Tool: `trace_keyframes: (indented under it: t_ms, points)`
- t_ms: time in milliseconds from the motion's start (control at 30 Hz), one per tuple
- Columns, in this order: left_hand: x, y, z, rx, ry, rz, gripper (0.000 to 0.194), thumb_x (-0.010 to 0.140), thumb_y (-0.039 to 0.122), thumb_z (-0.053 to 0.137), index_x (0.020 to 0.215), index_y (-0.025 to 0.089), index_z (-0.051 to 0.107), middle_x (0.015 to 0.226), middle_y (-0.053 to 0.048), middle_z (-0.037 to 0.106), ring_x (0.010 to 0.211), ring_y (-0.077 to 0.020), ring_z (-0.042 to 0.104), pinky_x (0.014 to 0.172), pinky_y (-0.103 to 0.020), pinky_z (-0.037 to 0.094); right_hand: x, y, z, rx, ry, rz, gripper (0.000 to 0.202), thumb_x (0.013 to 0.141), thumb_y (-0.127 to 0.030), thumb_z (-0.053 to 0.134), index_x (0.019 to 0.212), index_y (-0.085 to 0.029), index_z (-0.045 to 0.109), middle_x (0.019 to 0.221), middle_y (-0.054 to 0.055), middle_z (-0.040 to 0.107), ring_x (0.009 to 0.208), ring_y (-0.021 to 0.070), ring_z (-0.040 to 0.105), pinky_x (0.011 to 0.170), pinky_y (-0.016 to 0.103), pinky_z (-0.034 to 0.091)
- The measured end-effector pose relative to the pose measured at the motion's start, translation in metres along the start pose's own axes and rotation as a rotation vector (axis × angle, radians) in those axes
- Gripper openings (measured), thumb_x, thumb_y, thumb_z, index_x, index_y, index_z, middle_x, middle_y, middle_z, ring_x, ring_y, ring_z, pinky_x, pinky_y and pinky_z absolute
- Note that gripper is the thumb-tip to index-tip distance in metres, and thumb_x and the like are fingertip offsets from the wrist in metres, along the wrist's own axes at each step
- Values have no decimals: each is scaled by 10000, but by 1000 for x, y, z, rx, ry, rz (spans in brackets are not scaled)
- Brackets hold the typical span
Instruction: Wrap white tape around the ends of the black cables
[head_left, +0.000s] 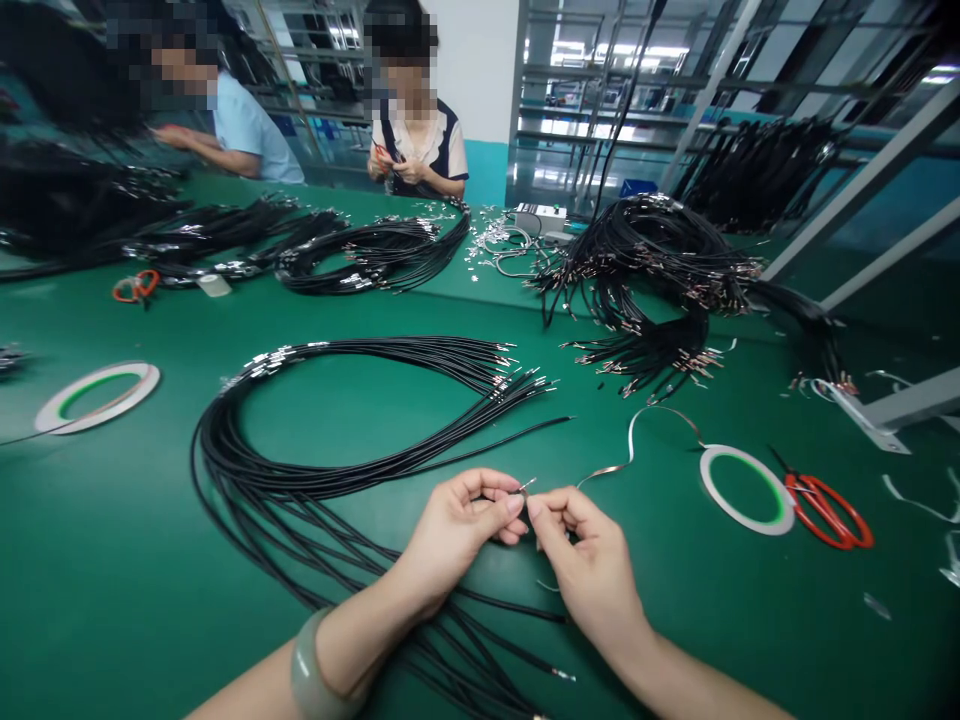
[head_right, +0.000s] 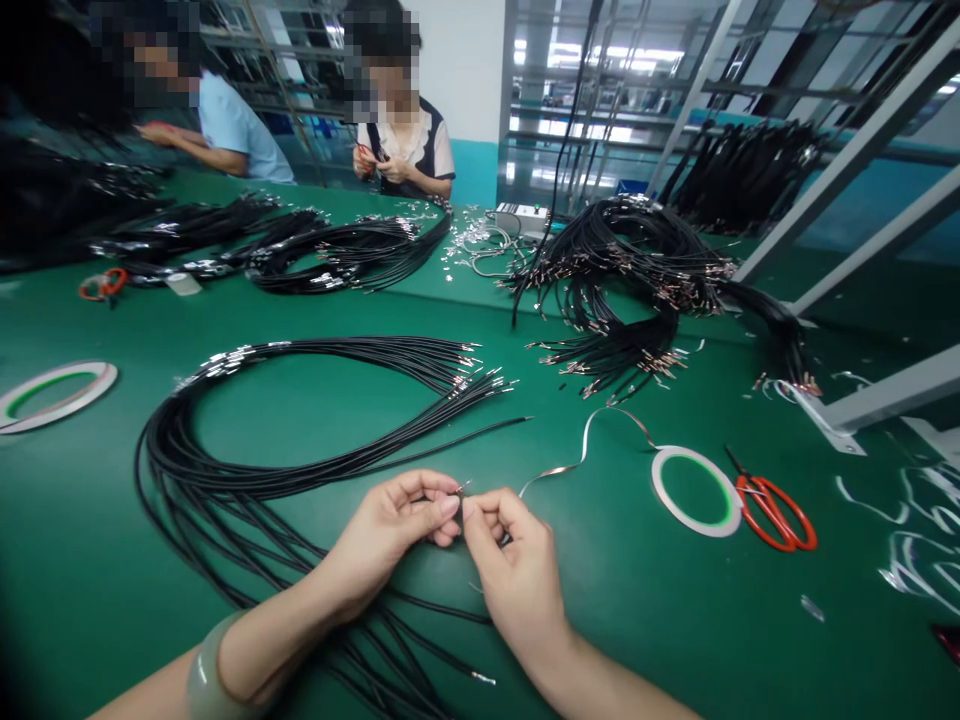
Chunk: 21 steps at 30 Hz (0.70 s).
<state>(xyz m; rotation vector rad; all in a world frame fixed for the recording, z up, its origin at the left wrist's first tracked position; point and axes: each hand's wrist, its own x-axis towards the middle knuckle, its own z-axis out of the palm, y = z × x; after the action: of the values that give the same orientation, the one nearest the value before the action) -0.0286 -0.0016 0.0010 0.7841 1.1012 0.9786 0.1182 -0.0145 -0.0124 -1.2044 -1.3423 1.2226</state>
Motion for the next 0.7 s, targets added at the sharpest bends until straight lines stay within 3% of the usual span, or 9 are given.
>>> trace_keyframes:
  t_ms: [233,700]
  points:
    - [-1,-3,4,53,67,-11,309,673,352,755,796,110,606,577,-40,685,527,-134,648,547,-232,545,-1,-1,0,-20,14,-20,146,865,-273,581,793,-173,661,636,-18,615,579,119,555,546,216,420]
    - [-2,-1,2,86,3,-21,278,730,363,704,768,109,598,541,-50,681,481,-126,624,514,-218,515,-1,-3,1,-43,21,-15,167,869,-289,566,804,-170,663,666,2,650,576,129,561,539,227,429]
